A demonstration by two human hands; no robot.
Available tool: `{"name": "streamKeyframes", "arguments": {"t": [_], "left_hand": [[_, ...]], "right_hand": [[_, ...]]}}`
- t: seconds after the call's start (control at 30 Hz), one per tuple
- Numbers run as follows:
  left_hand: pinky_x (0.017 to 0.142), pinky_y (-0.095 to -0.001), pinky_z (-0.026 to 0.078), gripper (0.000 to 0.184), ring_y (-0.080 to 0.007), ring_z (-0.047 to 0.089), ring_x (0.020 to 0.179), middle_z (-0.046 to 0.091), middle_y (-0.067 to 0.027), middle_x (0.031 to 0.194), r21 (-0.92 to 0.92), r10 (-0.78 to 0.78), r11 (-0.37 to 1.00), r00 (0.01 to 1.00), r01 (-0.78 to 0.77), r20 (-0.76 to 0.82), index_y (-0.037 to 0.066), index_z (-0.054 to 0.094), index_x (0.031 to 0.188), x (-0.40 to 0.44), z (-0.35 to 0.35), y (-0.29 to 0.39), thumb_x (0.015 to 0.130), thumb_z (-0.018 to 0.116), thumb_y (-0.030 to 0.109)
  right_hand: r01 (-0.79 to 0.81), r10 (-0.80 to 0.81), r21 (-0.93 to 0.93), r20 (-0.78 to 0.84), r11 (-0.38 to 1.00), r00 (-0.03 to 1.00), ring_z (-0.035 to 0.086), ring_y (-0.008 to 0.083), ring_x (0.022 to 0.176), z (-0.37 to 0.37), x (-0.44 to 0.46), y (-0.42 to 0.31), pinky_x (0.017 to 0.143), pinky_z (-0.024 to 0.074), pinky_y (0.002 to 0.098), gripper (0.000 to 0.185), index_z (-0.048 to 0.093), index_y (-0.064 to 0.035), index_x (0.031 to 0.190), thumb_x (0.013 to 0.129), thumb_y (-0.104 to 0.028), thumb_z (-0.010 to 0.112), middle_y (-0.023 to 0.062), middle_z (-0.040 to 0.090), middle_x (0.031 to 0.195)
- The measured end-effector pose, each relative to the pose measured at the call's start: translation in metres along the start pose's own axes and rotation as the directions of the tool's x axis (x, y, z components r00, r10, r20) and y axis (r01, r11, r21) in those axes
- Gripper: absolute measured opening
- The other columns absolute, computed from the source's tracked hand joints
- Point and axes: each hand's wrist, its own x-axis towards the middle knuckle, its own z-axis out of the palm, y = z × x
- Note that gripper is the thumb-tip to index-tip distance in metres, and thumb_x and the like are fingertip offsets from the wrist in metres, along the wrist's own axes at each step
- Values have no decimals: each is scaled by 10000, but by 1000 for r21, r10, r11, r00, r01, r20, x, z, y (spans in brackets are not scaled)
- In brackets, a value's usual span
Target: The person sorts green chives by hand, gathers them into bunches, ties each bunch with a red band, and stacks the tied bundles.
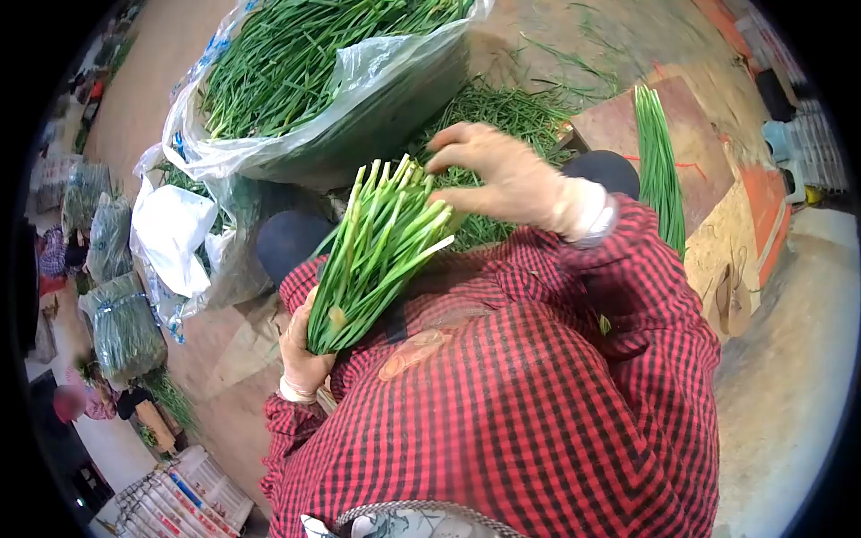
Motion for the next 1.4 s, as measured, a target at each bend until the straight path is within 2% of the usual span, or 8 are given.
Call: {"name": "streamKeyframes", "arguments": {"t": [0.33,0.6,0.77,0.8,1.03,1.13,1.27,1.4], "left_hand": [[720,-353,522,742,-291,662,896,646,-107,1102,249,161,957,987,-150,-24,97,536,1347,3,-4,7,622,676,20],[949,-313,473,683,-200,607,1105,613,-106,1256,-160,-124,977,988,138,90,-8,455,1380,0,-4,6,739,689,-44],[883,-279,485,594,-142,609,992,638,-60,1134,-612,-399,675,901,413,168,-14,492,1335,1,-5,7,769,674,8],[835,-272,490,556,-134,610,934,647,-55,1086,-669,-440,572,866,476,240,-11,511,1300,5,-8,8,770,677,4],[595,-243,447,428,-103,542,662,621,-27,854,-835,-496,239,802,496,334,8,563,1159,33,-5,40,751,693,15],[622,-249,450,463,-112,551,683,620,-34,857,-829,-431,158,793,537,432,4,557,1182,37,-5,49,741,700,19],[573,-222,437,505,-109,555,644,657,-61,897,-896,-420,105,836,432,354,1,556,1217,38,-1,62,727,681,6],[572,-226,446,469,-110,572,648,660,-69,887,-871,-394,110,825,479,405,-5,563,1197,35,5,45,744,680,24]], "right_hand": [[-130,102,213,141,968,985,497,328,1199,23,14,11,1027,395,403,389,667,-60,1013,853,-412,704,196,486,1322],[-425,578,672,-5,606,816,552,104,594,17,2,53,491,460,238,330,580,-33,926,1009,-337,481,35,564,723],[-441,443,47,-87,896,892,632,282,1030,-1,-33,94,903,496,350,450,584,16,1196,924,-343,600,188,635,1145],[-477,476,-48,-27,878,879,545,332,1210,-5,-35,81,1022,418,375,567,535,15,1297,895,-374,633,225,578,1282],[-519,165,373,668,769,725,651,213,944,24,-27,11,859,499,323,512,685,-7,1101,910,-476,609,136,709,1011],[-470,144,391,628,791,765,643,203,840,42,-25,0,780,505,328,511,704,-8,1018,908,-498,607,117,707,895],[-389,413,631,117,671,903,564,98,687,9,-27,-13,625,443,241,303,676,-38,769,900,-311,672,0,617,666],[-126,227,317,-304,940,925,606,169,973,3,-10,-28,817,496,289,482,571,-29,1202,858,-339,704,105,615,1087]]}}
